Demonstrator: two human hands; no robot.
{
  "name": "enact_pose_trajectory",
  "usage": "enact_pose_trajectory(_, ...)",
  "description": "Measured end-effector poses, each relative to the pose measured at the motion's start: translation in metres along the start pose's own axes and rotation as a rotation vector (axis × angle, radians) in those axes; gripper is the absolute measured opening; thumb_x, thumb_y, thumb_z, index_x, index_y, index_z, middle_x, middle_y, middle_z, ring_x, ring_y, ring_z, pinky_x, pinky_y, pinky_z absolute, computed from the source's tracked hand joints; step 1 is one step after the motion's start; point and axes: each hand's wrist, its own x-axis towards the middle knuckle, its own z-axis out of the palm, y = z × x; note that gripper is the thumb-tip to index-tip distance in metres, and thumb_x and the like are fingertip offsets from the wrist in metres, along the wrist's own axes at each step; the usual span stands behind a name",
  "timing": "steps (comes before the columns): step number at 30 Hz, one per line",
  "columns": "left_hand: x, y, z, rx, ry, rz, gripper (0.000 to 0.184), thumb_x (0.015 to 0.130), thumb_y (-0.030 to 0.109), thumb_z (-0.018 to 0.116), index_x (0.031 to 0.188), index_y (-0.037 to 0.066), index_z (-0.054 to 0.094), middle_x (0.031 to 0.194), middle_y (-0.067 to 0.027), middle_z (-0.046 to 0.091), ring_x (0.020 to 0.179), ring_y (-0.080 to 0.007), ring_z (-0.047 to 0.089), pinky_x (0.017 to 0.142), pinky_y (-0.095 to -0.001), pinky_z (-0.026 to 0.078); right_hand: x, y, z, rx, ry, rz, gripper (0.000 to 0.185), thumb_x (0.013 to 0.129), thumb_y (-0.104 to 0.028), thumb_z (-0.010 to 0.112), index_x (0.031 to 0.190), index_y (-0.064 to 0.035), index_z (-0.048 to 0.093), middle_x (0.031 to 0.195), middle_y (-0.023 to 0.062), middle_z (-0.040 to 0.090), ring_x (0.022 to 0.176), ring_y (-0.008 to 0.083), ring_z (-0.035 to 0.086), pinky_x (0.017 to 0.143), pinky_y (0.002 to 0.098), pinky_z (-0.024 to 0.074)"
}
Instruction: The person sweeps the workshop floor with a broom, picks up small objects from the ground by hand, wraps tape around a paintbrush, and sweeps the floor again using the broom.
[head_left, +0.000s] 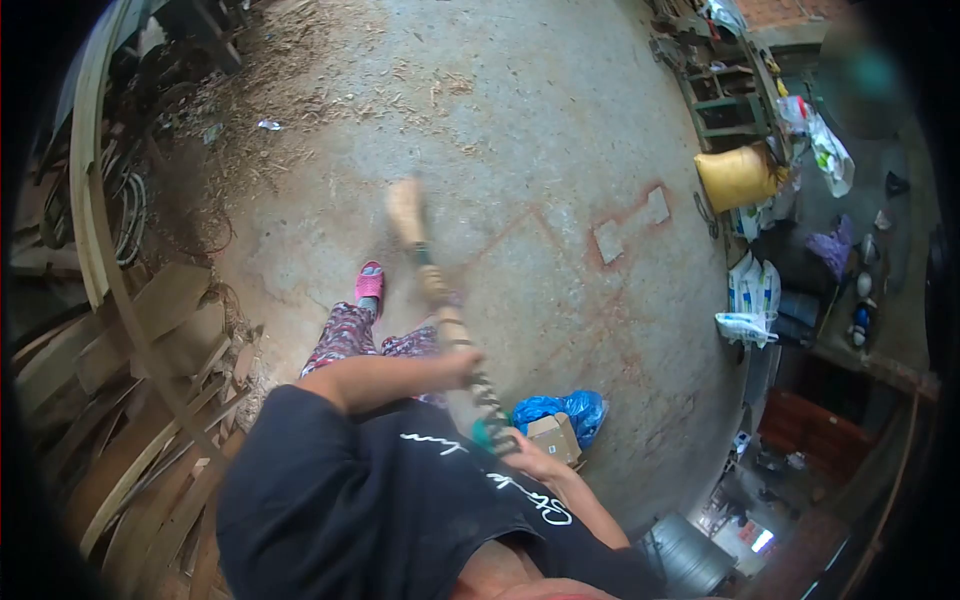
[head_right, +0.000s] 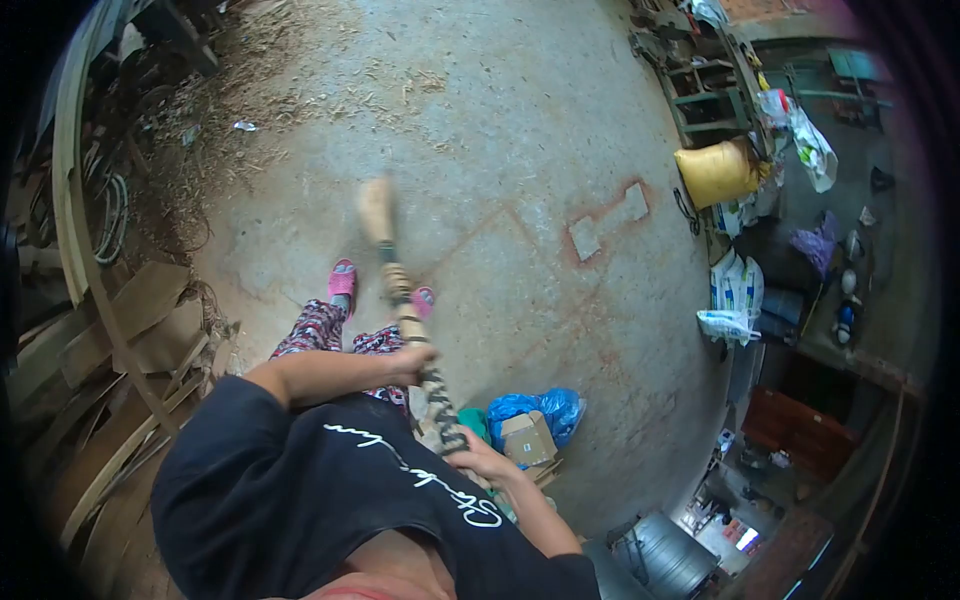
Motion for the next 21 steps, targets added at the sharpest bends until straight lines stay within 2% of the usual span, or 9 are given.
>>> enact_pose_trajectory(1,0.0,0.011,-0.036,0.007,-0.117,-0.01,0.026,0.076,0.01,0.061,0.096,0.009,0.044,0.08,-0.0095,0.051,0.069,-0.0265,0.056,0.071,-0.0492,0.049,0.026,0.013,-0.015,-0.14,-0.096,-0.007,0.071,0.07,-0.006,0.063,0.133,-0.0038,0.029,0.109,0.0074,0.051,0.094,0.013,0.052,0.08,0.0275,0.0446)
enact_pose_trajectory(3,-0.038,0.047,-0.057,-0.182,-0.075,-0.109,0.025,0.078,0.014,0.058,0.098,0.006,0.044,0.08,-0.0113,0.052,0.072,-0.0277,0.056,0.074,-0.0491,0.049,0.054,-0.016,-0.006,-0.134,-0.184,-0.022,0.062,0.073,-0.005,0.063,0.128,-0.0053,0.035,0.097,0.0074,0.056,0.078,0.0131,0.057,0.066,0.0267,0.0488)
enact_pose_trajectory(5,-0.087,0.082,-0.032,-0.245,0.193,0.003,0.022,0.08,0.014,0.056,0.095,0.002,0.044,0.078,-0.0121,0.051,0.07,-0.0277,0.057,0.071,-0.0487,0.05,0.063,-0.031,-0.021,-0.055,-0.265,0.013,0.058,0.075,-0.006,0.065,0.127,-0.0066,0.038,0.096,0.0076,0.057,0.077,0.0141,0.058,0.064,0.026,0.0487)
enact_pose_trajectory(7,-0.096,0.081,-0.014,-0.21,0.234,0.056,0.024,0.081,0.014,0.058,0.095,0.003,0.043,0.075,-0.0109,0.051,0.068,-0.0273,0.057,0.069,-0.0469,0.051,0.042,-0.045,-0.025,0.069,-0.341,-0.003,0.058,0.076,-0.007,0.066,0.127,-0.0068,0.037,0.083,0.0073,0.058,0.058,0.0135,0.056,0.051,0.0254,0.0475)
enact_pose_trajectory(9,-0.07,0.067,-0.001,-0.066,0.021,0.054,0.027,0.081,0.016,0.062,0.095,0.003,0.043,0.07,-0.0089,0.05,0.064,-0.0267,0.056,0.065,-0.0456,0.051,0.016,-0.031,-0.039,0.035,-0.255,-0.022,0.06,0.076,-0.005,0.065,0.128,-0.0063,0.036,0.079,0.0071,0.057,0.05,0.0136,0.053,0.046,0.0265,0.046)
enact_pose_trajectory(14,-0.019,0.0,0.124,0.326,0.036,0.169,0.032,0.076,0.017,0.07,0.092,0.007,0.045,0.071,-0.0066,0.051,0.06,-0.0206,0.057,0.053,-0.0393,0.052,-0.037,0.058,-0.056,0.25,0.179,-0.268,0.058,0.075,0.001,0.064,0.126,-0.0074,0.038,0.094,0.0031,0.054,0.082,0.0108,0.055,0.069,0.0252,0.0453)
enact_pose_trajectory(15,0.003,-0.01,0.141,0.463,0.029,0.152,0.044,0.068,0.023,0.076,0.099,0.003,0.051,0.084,-0.0111,0.057,0.074,-0.0239,0.06,0.06,-0.04,0.052,-0.038,0.061,-0.055,0.25,0.19,-0.255,0.058,0.075,0.001,0.064,0.126,-0.0074,0.038,0.094,0.0031,0.054,0.082,0.0108,0.055,0.069,0.0252,0.0453)
enact_pose_trajectory(17,0.031,-0.023,0.181,0.632,0.006,0.17,0.047,0.066,0.028,0.077,0.098,0.001,0.054,0.085,-0.0127,0.06,0.077,-0.0226,0.061,0.064,-0.0404,0.051,-0.035,0.061,-0.055,0.455,0.354,-0.347,0.051,0.074,0.0,0.066,0.115,-0.0024,0.036,0.074,0.0071,0.055,0.058,0.0158,0.057,0.052,0.0293,0.0471)
enact_pose_trajectory(21,0.094,-0.019,0.228,0.935,0.035,0.173,0.047,0.067,0.03,0.076,0.099,0.0,0.057,0.087,-0.0111,0.062,0.075,-0.0198,0.061,0.065,-0.0383,0.05,-0.009,0.029,-0.103,0.613,0.363,-0.17,0.053,0.074,0.001,0.062,0.116,-0.0064,0.031,0.066,0.0097,0.055,0.051,0.0204,0.057,0.047,0.0354,0.0498)
